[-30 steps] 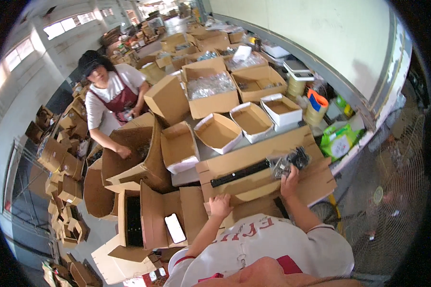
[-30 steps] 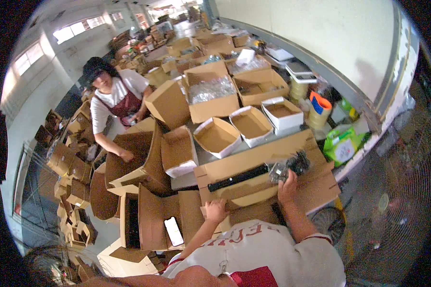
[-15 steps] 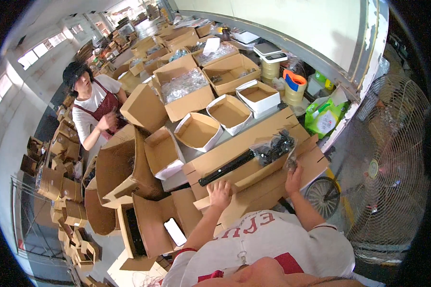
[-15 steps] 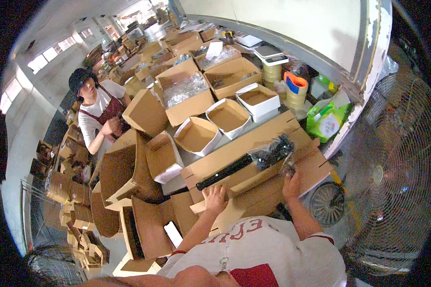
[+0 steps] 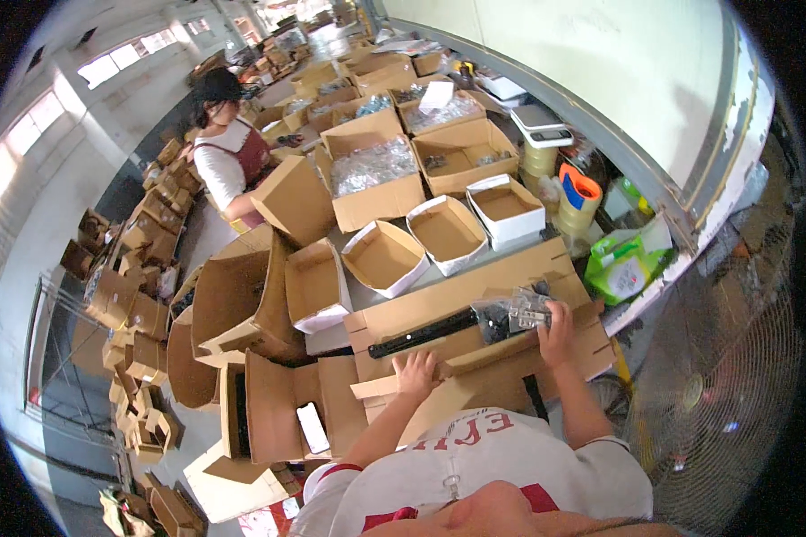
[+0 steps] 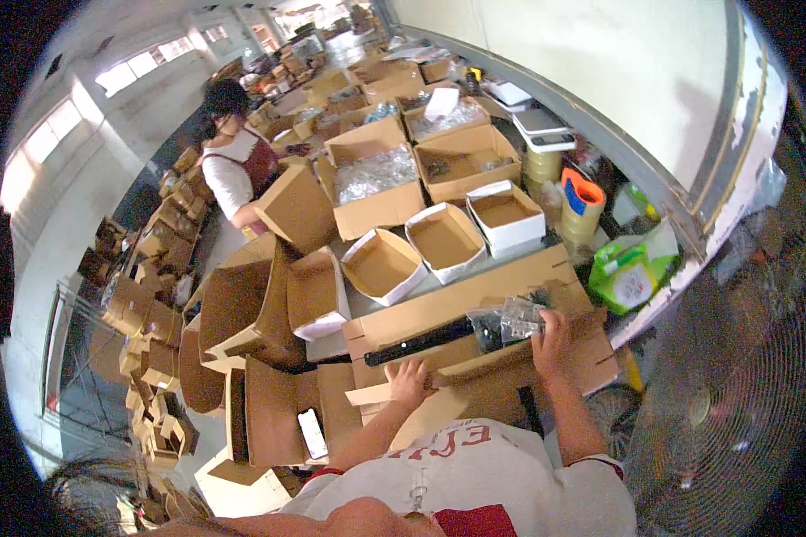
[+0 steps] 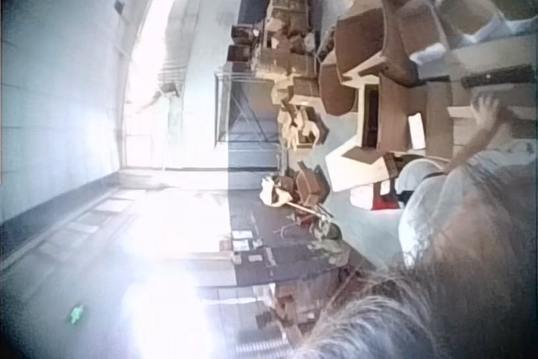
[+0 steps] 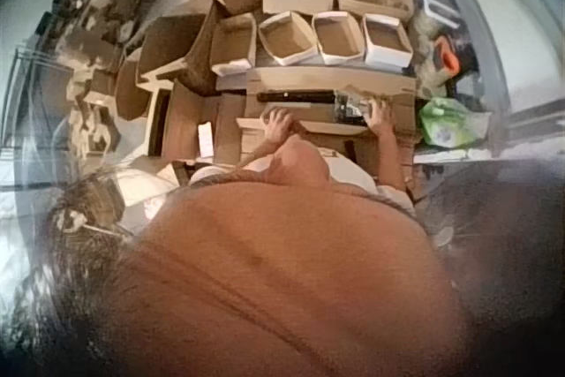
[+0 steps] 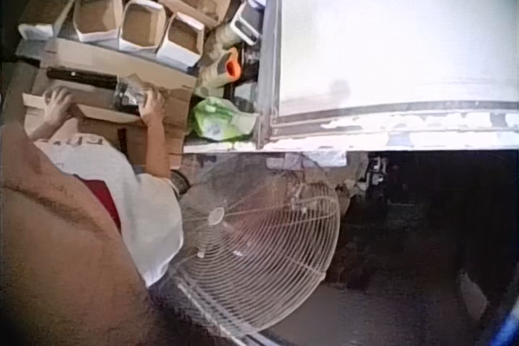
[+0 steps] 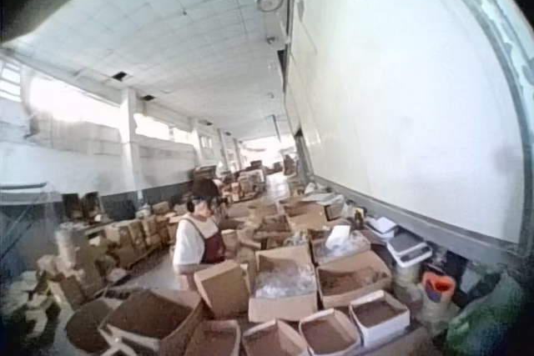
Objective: Packaging metal rails and associated hardware into cardboard boxes and sealing them with tape.
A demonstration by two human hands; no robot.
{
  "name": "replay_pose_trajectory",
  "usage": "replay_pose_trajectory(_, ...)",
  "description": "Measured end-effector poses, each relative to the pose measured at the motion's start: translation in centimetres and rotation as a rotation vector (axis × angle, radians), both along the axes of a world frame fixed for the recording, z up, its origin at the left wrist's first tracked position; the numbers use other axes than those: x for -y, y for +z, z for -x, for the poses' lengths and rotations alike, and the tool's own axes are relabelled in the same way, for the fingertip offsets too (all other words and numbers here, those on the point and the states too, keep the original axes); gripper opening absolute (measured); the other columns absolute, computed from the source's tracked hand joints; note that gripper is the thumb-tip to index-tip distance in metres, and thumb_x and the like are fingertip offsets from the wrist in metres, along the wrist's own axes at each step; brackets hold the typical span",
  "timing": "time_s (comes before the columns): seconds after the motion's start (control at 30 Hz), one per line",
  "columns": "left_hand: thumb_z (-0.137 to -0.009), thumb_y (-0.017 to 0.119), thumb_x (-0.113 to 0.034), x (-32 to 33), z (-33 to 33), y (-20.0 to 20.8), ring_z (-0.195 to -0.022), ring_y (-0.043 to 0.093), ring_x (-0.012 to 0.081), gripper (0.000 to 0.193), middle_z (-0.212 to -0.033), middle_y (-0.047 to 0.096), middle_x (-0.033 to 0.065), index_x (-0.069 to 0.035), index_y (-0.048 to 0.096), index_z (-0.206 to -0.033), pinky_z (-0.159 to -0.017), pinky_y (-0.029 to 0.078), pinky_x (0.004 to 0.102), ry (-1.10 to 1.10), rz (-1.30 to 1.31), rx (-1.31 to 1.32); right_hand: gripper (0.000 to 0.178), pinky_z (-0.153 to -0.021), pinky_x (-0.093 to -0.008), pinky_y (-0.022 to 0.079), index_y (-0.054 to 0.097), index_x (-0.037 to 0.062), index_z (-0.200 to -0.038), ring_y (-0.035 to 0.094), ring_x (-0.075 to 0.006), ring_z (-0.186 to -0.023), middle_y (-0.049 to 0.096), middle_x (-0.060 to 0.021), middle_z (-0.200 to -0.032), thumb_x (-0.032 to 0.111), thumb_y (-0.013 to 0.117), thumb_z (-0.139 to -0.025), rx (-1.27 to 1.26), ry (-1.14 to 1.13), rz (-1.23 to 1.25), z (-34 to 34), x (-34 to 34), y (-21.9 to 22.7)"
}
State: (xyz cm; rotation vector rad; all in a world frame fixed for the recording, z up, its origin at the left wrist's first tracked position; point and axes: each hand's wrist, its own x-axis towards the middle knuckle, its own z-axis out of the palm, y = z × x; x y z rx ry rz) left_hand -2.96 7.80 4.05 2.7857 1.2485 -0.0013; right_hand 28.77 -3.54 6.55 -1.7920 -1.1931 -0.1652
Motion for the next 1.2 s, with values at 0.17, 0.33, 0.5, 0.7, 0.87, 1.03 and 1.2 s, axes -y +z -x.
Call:
replay_pose_trajectory(0.17, -0.062, 0.078, -0.046, -0.6, 0.1, 0.0, -0.112, 0.05, 0.0256, 0.077, -0.115, 0.053, 0.0054, -0.016, 0.046, -0.126, -0.098, 0.025, 0.0601, -0.033, -0.005, 0.005, 0.04, -0.089, -0.0471, 0.041, 0.05, 0.0088, -0.116, 0.049, -0.0405, -0.107, 0.049, -0.0188, -0.118, 0.005, 0.058, -0.077, -0.012, 0.234, 0.243, -4.1, -4.4, 1.4)
replay_pose_trajectory(0.33, -0.064, 0.074, -0.048, 0.5, 0.7, -1.2, -0.113, 0.047, 0.0242, 0.064, -0.114, 0.054, 0.0018, -0.018, 0.053, -0.116, -0.093, 0.027, 0.0601, 0.024, -0.179, 0.131, 0.04, -0.091, -0.0503, 0.041, 0.052, 0.0124, -0.115, 0.047, -0.0422, -0.109, 0.049, -0.0228, -0.115, 0.014, 0.062, -0.077, 0.107, 0.334, 0.669, -4.9, -5.5, -1.4)
replay_pose_trajectory(0.5, -0.07, 0.07, -0.051, 3.0, 0.0, 1.4, -0.122, 0.037, 0.0255, 0.057, -0.123, 0.049, 0.0012, -0.023, 0.055, -0.117, -0.096, 0.019, 0.0633, 0.238, -0.127, 0.066, 0.056, -0.104, -0.0572, 0.025, 0.047, 0.0162, -0.125, 0.037, -0.0417, -0.124, 0.039, -0.0221, -0.134, 0.027, 0.067, -0.074, 0.008, 0.347, 0.767, -4.9, -5.3, 0.0)
replay_pose_trajectory(0.7, -0.066, 0.074, -0.046, 4.3, 1.3, -1.8, -0.121, 0.037, 0.03, 0.058, -0.126, 0.045, 0.0071, -0.019, 0.054, -0.113, -0.094, 0.025, 0.0621, 0.347, -0.211, 0.18, 0.073, -0.1, -0.0572, 0.031, 0.048, 0.016, -0.125, 0.036, -0.0428, -0.124, 0.037, -0.0216, -0.135, 0.036, 0.076, -0.061, 0.081, 0.426, 0.827, -5.1, -5.6, 1.2)
replay_pose_trajectory(0.87, -0.068, 0.073, -0.045, 4.9, 1.6, -1.5, -0.118, 0.038, 0.0325, 0.06, -0.129, 0.042, 0.011, -0.017, 0.053, -0.117, -0.095, 0.027, 0.0589, 0.348, -0.272, 0.222, 0.075, -0.101, -0.0551, 0.033, 0.051, 0.0144, -0.122, 0.034, -0.0442, -0.126, 0.033, -0.0228, -0.137, 0.036, 0.08, -0.057, -0.003, 0.454, 0.697, -5.1, -5.3, 1.0)
replay_pose_trajectory(1.03, -0.067, 0.074, -0.039, 5.0, 1.8, -3.7, -0.119, 0.037, 0.0316, 0.059, -0.127, 0.043, 0.0099, -0.021, 0.053, -0.119, -0.096, 0.026, 0.059, 0.348, -0.335, 0.315, 0.074, -0.102, -0.0532, 0.032, 0.051, 0.0142, -0.121, 0.033, -0.0449, -0.126, 0.032, -0.0234, -0.139, 0.038, 0.08, -0.058, -0.047, 0.47, 0.655, -4.8, -5.2, 1.5)
replay_pose_trajectory(1.2, -0.066, 0.073, -0.03, 5.3, 2.1, -3.8, -0.113, 0.038, 0.0327, 0.049, -0.124, 0.044, 0.01, -0.02, 0.056, -0.111, -0.096, 0.025, 0.0568, 0.286, -0.445, 0.324, 0.075, -0.102, -0.0513, 0.032, 0.052, 0.0122, -0.121, 0.036, -0.0431, -0.125, 0.034, -0.0215, -0.138, 0.044, 0.079, -0.059, 0.011, 0.391, 0.651, -4.5, -5.4, 2.1)
